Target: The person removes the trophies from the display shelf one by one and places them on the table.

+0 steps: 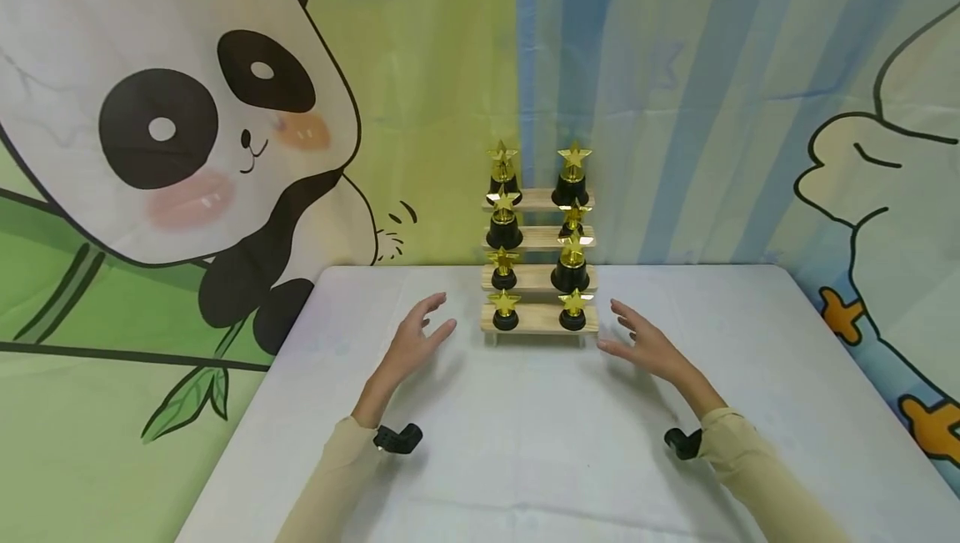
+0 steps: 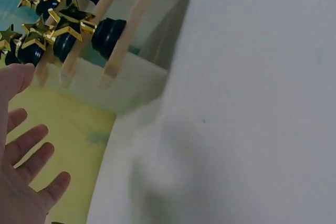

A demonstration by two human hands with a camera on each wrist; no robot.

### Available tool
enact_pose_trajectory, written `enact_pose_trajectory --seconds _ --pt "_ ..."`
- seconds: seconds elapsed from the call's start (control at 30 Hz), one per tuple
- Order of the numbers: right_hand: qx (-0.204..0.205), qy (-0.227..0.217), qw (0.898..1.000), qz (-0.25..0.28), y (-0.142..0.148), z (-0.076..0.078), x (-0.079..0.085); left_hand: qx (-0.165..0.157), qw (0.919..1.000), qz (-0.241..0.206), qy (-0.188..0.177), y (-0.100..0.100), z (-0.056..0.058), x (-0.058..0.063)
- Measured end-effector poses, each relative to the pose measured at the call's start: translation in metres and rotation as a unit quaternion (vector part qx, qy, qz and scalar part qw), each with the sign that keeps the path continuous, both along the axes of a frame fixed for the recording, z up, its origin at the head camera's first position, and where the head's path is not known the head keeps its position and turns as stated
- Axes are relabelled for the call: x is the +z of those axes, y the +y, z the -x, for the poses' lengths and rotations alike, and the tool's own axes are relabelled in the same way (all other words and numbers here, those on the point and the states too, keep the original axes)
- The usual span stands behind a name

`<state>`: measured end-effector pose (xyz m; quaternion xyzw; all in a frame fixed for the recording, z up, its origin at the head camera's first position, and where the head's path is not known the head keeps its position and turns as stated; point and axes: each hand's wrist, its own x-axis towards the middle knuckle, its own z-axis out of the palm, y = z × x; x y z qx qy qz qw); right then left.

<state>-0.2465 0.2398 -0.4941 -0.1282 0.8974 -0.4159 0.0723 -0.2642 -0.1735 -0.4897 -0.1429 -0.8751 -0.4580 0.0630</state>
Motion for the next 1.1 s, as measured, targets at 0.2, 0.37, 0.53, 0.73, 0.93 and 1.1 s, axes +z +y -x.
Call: enact_pose_trajectory --seconds 0.2,0.37,0.53,0.73,0.93,1.1 --pt "0.019 -0.051 0.995 0.086 -0.012 0.017 -0.01 -0.047 0.9963 -0.068 0.024 0.033 0.017 0.011" --pt "0.01 -0.085 0.99 0.113 -0.016 0.023 -0.017 -0.073 0.9952 -0.039 0.052 0.054 0.026 0.013" --pt "0.003 -0.09 0.988 0.121 -0.017 0.024 -0.021 -0.077 0.9936 -0.057 0.058 0.065 0.03 0.01" --pt "-0.007 -0.098 0.984 0.149 -0.017 0.025 -0.024 -0.091 0.9884 -0.069 0.1 0.077 0.034 0.01" --pt "0.013 -0.102 0.982 0.158 -0.019 0.027 -0.024 -0.082 0.9879 -0.055 0.119 0.084 0.034 0.01" --pt "0.024 -0.129 0.979 0.154 -0.019 0.026 -0.025 -0.074 0.9898 -0.043 0.114 0.086 0.033 0.003"
